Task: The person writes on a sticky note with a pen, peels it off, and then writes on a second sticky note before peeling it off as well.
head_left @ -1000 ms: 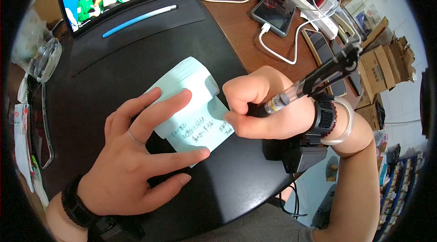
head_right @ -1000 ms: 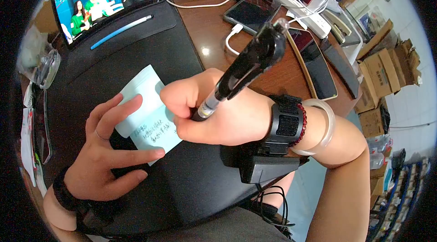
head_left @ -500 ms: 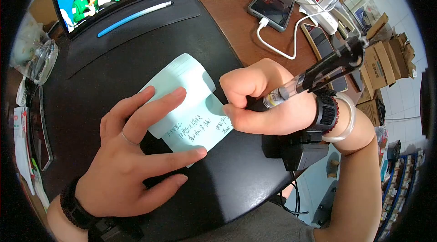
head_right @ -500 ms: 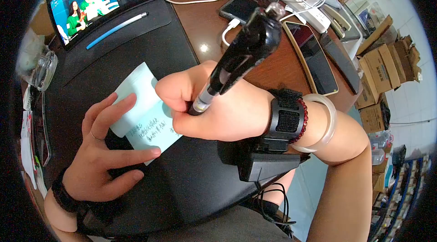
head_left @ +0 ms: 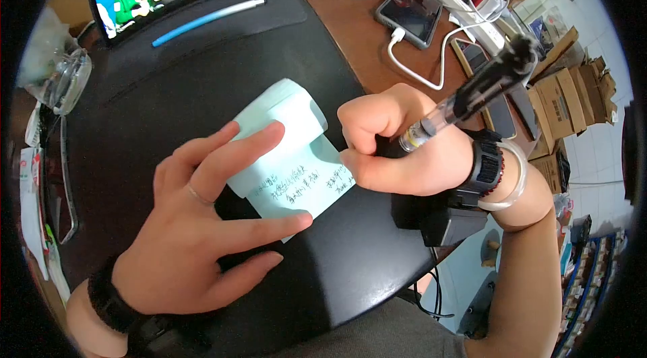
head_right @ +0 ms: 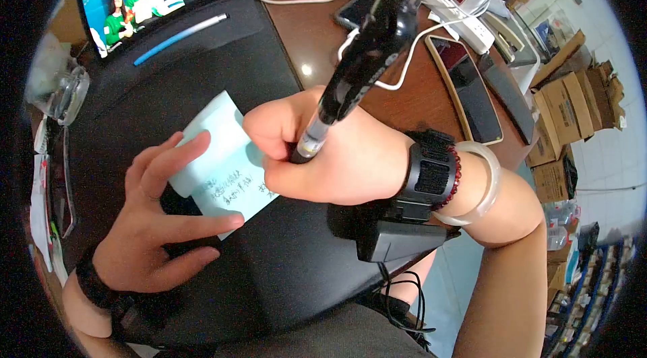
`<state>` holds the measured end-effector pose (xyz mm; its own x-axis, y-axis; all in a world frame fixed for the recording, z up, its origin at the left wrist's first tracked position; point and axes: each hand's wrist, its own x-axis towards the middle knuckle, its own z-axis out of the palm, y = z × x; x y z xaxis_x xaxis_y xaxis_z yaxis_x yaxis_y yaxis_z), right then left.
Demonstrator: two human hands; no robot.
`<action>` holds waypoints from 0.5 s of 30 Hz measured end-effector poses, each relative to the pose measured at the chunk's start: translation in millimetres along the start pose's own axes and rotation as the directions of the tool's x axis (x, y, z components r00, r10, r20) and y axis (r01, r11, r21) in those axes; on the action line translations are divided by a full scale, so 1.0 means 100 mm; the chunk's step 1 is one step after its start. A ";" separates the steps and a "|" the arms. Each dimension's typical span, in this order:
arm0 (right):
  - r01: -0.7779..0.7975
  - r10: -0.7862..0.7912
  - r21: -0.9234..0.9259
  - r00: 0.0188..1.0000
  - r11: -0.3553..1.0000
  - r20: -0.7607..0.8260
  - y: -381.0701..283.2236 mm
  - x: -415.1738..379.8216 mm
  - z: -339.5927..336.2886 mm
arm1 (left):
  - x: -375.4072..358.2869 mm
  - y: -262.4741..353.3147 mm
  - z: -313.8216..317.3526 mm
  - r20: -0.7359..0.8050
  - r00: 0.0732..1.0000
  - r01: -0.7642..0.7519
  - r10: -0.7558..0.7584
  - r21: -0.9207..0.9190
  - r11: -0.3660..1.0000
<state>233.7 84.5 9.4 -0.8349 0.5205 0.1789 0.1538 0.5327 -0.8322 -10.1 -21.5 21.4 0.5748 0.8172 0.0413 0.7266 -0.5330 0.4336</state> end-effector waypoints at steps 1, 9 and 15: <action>0.012 -0.013 -0.002 0.999 1.000 -0.040 0.01 0.00 0.00 | 0.00 -0.01 0.00 -0.012 1.000 -0.013 0.012 -0.030 0.999; 0.072 0.026 0.229 0.917 0.971 -0.398 -0.10 0.12 -0.04 | 0.05 -0.01 0.12 -0.188 0.981 -0.049 0.057 0.046 0.998; 0.061 0.011 0.171 0.920 0.983 -0.392 -0.08 0.11 -0.08 | 0.10 0.02 0.24 -0.323 0.943 -0.040 0.084 0.139 0.989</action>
<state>227.4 91.8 22.1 -0.5588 0.7467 0.3609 0.0100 0.4412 -0.8973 6.3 -19.4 0.9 0.4809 0.7966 0.3662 0.7481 -0.5907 0.3024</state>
